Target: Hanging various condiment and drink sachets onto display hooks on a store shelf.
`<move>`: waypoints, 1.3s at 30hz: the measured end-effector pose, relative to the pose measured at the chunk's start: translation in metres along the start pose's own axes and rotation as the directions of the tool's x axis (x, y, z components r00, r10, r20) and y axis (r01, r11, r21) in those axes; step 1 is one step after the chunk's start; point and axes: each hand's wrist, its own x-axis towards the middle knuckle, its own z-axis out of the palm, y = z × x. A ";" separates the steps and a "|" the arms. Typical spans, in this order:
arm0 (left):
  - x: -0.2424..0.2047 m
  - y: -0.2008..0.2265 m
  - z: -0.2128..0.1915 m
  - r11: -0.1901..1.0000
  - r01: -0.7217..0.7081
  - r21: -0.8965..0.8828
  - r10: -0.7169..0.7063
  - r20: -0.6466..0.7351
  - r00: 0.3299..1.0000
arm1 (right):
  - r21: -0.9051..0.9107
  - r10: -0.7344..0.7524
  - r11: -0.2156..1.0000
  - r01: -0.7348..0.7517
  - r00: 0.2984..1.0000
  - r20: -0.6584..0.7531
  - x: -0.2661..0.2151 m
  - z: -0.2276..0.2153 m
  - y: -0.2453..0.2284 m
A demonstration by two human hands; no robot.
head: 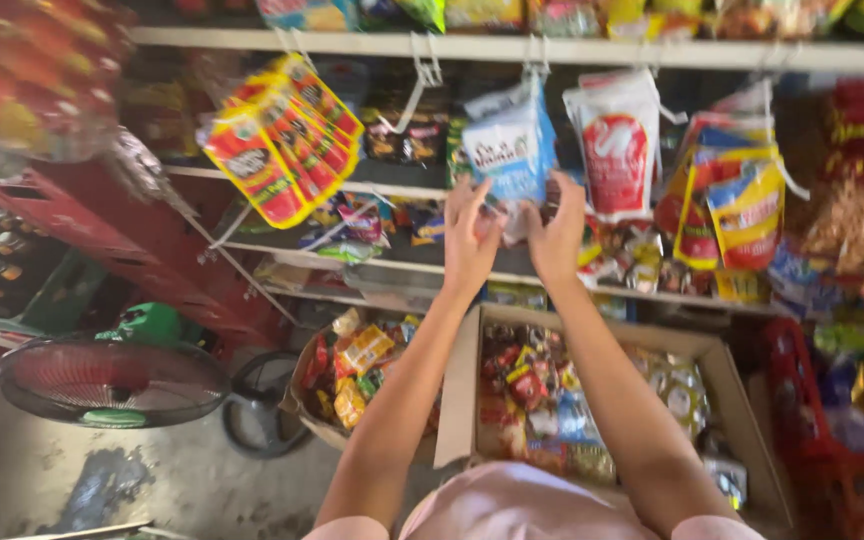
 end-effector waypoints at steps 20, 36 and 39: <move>-0.349 -0.173 0.096 0.815 0.529 0.238 -0.561 0.556 0.614 | -0.207 0.781 0.595 -0.776 0.499 0.376 -0.371 -0.162 0.133; -0.449 -0.386 0.213 0.798 -0.008 0.602 -0.511 0.684 0.521 | -0.528 0.912 0.394 -0.752 0.389 0.126 -0.556 -0.223 0.328; -0.436 -0.358 0.206 0.724 -0.106 0.681 -0.572 0.680 0.459 | -0.533 0.904 0.400 -0.746 0.416 0.096 -0.545 -0.226 0.311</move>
